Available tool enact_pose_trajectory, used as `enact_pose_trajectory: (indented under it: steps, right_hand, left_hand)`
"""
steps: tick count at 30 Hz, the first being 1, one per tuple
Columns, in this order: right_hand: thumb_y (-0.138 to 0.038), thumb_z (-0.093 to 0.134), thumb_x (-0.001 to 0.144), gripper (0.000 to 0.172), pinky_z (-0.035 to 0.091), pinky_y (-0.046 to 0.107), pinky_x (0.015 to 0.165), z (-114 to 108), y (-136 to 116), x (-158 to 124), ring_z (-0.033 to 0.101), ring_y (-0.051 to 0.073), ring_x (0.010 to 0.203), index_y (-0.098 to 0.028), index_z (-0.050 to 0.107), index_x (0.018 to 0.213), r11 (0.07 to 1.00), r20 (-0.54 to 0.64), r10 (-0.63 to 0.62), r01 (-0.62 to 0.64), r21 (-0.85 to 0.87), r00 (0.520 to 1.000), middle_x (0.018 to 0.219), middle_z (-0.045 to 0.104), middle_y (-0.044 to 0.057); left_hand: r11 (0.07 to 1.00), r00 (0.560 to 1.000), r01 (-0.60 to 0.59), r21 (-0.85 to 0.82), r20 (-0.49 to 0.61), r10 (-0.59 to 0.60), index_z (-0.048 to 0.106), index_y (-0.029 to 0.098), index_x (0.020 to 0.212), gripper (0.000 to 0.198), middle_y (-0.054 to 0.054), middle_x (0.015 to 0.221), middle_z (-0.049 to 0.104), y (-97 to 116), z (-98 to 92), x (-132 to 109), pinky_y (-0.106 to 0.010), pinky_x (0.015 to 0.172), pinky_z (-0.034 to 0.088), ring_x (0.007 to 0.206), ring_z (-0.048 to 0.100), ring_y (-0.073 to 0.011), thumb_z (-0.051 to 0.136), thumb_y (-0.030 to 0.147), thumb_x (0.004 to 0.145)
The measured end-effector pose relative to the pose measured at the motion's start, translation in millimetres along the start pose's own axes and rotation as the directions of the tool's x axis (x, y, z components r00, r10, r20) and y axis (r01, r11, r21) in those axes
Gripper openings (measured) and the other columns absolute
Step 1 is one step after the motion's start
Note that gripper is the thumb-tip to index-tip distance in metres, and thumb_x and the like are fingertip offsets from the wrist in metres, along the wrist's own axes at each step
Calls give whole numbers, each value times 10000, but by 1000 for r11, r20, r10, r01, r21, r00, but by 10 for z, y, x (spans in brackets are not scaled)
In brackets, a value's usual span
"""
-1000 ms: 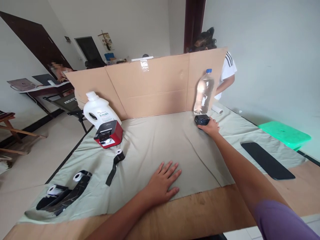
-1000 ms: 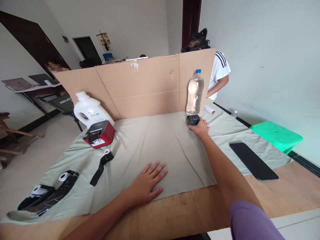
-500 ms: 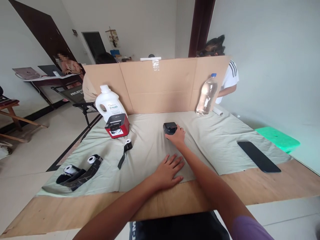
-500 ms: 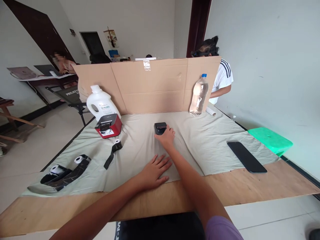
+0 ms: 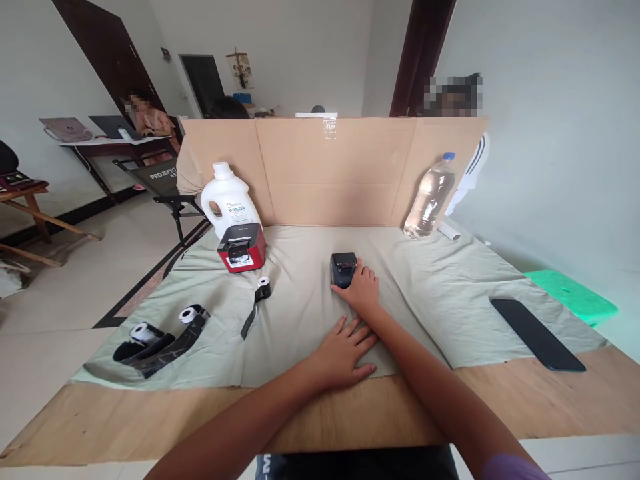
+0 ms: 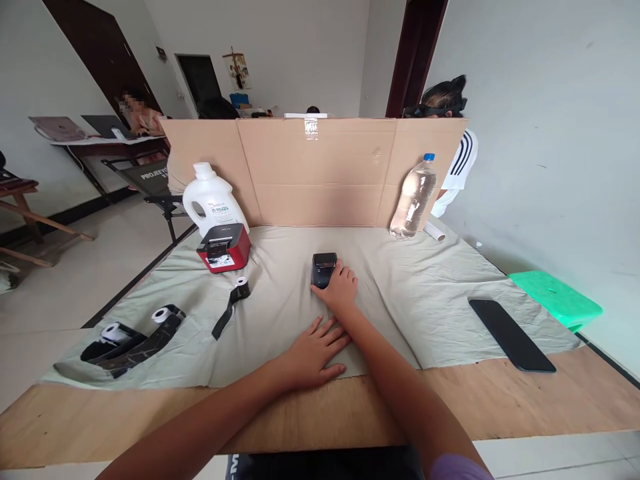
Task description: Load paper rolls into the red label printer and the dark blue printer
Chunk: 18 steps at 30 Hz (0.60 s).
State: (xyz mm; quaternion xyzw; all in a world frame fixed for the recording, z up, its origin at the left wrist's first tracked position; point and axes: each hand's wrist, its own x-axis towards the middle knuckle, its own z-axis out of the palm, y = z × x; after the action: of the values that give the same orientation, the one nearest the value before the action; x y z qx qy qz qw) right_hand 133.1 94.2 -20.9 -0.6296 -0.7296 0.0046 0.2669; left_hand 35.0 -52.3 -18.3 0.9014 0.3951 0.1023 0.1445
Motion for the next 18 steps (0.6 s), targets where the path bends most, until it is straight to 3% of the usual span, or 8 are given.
enact_pose_trajectory:
  steps: [9, 13, 16, 18]
  right_hand:
    - [-690, 750, 689, 1090, 403, 506, 939, 2, 56, 15, 550, 414, 1104, -60, 373, 1494, 999, 1, -33, 33, 0, 999, 1156, 614, 242]
    - [-672, 736, 704, 1063, 404, 512, 937, 2, 47, -33, 545, 415, 1100, -61, 378, 1497, 999, 5, -39, 39, 37, 999, 1146, 619, 241]
    - [-632, 731, 719, 1048, 400, 519, 936, 3, 34, -60, 529, 422, 1110, -53, 363, 1511, 998, 8, -42, 41, 57, 999, 1172, 603, 253]
    - [-615, 734, 720, 1052, 393, 523, 943, 4, 22, -54, 520, 425, 1121, -55, 346, 1522, 997, 6, -39, 38, 69, 999, 1208, 589, 262]
  left_hand:
    - [1000, 1000, -12, 12, -6, 12, 343, 248, 1580, 710, -94, 1602, 419, -9, -32, 29, -572, 1251, 155, 1542, 231, -342, 424, 613, 976]
    - [995, 992, -56, -85, -116, 46, 639, 258, 1335, 457, -75, 1375, 652, -58, -102, 72, -470, 1181, 334, 1343, 527, -282, 548, 471, 941]
    - [967, 951, 34, -251, -288, -108, 749, 242, 1058, 299, -58, 1064, 770, -157, -174, 86, -382, 994, 478, 1020, 687, -215, 488, 351, 961]
    - [917, 881, 121, -380, -384, -275, 748, 231, 966, 310, -58, 955, 769, -254, -225, 85, -342, 874, 512, 923, 693, -206, 459, 343, 970]
